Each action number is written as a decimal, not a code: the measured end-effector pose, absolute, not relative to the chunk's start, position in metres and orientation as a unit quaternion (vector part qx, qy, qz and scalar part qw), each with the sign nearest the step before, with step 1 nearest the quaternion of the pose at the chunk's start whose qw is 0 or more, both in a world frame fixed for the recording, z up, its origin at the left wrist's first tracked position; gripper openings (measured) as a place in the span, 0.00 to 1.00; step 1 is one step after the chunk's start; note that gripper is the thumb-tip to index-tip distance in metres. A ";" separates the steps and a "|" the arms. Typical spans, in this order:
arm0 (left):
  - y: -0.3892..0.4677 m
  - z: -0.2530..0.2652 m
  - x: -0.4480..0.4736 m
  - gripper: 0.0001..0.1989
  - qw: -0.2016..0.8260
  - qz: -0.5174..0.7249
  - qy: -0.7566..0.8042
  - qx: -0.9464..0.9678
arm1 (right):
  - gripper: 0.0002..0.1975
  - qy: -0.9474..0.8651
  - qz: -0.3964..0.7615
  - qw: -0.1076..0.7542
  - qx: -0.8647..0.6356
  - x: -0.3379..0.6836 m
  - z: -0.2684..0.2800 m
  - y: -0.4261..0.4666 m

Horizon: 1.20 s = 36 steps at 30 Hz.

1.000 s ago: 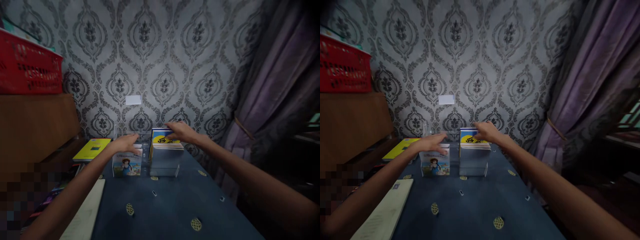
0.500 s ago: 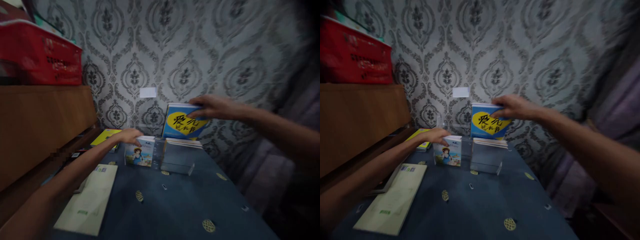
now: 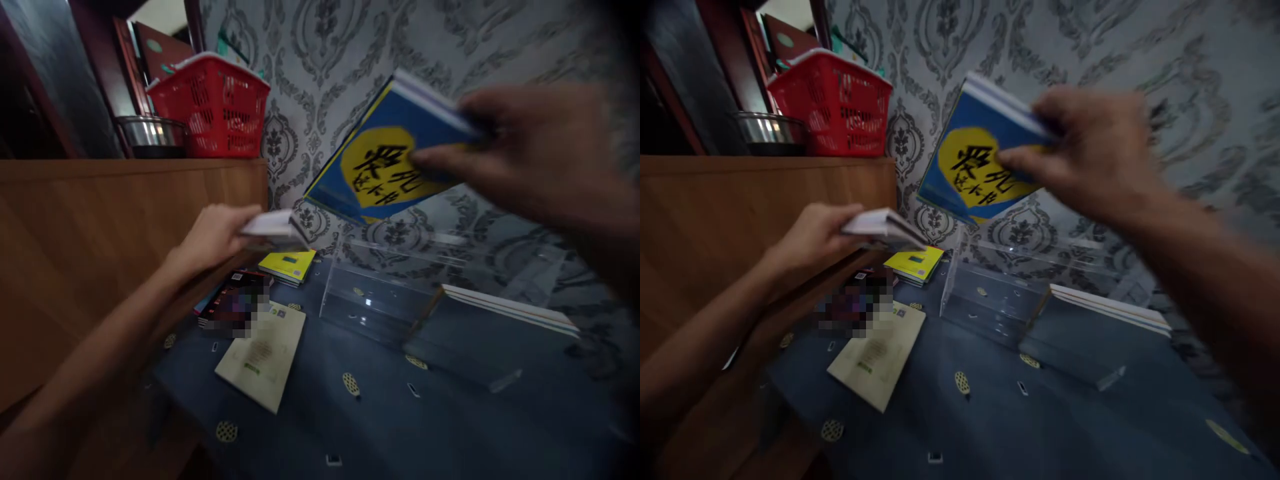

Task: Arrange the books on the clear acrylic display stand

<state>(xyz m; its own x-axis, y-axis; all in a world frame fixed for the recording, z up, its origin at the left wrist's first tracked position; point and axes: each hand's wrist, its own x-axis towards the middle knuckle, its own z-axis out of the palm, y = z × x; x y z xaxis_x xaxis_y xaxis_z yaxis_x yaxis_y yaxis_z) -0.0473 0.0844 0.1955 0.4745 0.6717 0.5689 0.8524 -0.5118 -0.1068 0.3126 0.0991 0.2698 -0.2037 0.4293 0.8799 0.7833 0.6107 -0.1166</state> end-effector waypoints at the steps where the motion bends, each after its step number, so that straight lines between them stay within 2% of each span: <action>1: 0.077 0.164 -0.051 0.12 0.211 -0.210 -0.497 -0.815 | 0.23 -0.766 -0.216 0.464 -0.390 0.294 0.261 0.099; 5: 0.061 0.039 -0.045 0.24 0.223 -0.068 -0.600 -0.765 | 0.21 -0.790 -0.303 0.459 -0.270 0.231 0.218 0.112; 8: 0.061 -0.015 -0.034 0.27 0.242 -0.012 -0.634 -0.734 | 0.15 -0.799 -0.303 0.482 -0.193 0.192 0.185 0.129; 12: 0.064 -0.030 -0.028 0.27 0.243 -0.023 -0.637 -0.731 | 0.08 -0.814 -0.252 0.496 -0.169 0.144 0.126 0.147; 14: 0.062 -0.030 -0.028 0.26 0.236 -0.048 -0.639 -0.730 | 0.10 -0.836 -0.196 0.489 -0.153 0.126 0.085 0.155; 16: 0.058 -0.032 -0.029 0.23 0.221 -0.063 -0.642 -0.732 | 0.14 -0.883 -0.142 0.432 -0.118 0.116 0.040 0.162; 18: 0.053 -0.035 -0.030 0.16 0.202 -0.059 -0.641 -0.738 | 0.14 -0.923 -0.078 0.366 -0.095 0.114 0.001 0.170; 20: 0.050 -0.037 -0.032 0.13 0.201 -0.051 -0.640 -0.740 | 0.15 -0.932 -0.024 0.339 -0.126 0.116 -0.024 0.180; 26: 0.046 -0.042 -0.038 0.20 0.238 -0.076 -0.644 -0.723 | 0.16 -0.923 0.078 0.313 -0.208 0.109 -0.021 0.200; 29: 0.043 -0.047 -0.045 0.23 0.240 -0.089 -0.627 -0.736 | 0.20 -0.907 0.085 0.290 -0.292 0.113 -0.013 0.184; 33: 0.047 -0.056 -0.060 0.21 0.237 -0.119 -0.590 -0.763 | 0.24 -0.901 0.022 0.304 -0.308 0.167 0.000 0.138; 36: 0.053 -0.063 -0.069 0.23 0.236 -0.137 -0.564 -0.779 | 0.19 -0.865 -0.097 0.328 -0.367 0.255 0.031 0.097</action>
